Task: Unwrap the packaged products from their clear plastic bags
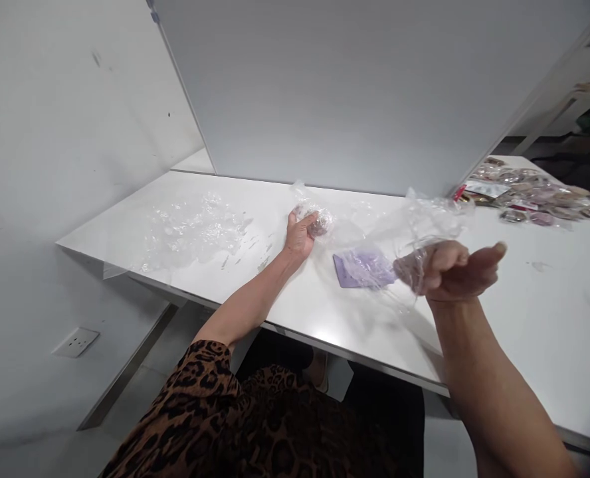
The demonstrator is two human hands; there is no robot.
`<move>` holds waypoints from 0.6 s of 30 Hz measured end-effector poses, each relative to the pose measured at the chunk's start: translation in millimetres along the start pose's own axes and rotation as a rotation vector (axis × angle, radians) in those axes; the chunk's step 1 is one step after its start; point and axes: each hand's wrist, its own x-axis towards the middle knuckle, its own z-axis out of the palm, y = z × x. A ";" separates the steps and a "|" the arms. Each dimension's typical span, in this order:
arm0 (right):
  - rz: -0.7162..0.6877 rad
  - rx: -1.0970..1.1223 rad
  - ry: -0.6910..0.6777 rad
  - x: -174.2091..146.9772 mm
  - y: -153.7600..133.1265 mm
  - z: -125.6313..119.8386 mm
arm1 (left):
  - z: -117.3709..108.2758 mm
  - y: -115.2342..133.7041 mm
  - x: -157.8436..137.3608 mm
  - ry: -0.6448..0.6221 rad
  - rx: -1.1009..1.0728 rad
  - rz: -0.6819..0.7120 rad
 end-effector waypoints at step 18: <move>0.489 -0.355 0.514 11.1 37.6 19.5 | 4.7 -3.9 -27.0 -0.595 0.183 -0.212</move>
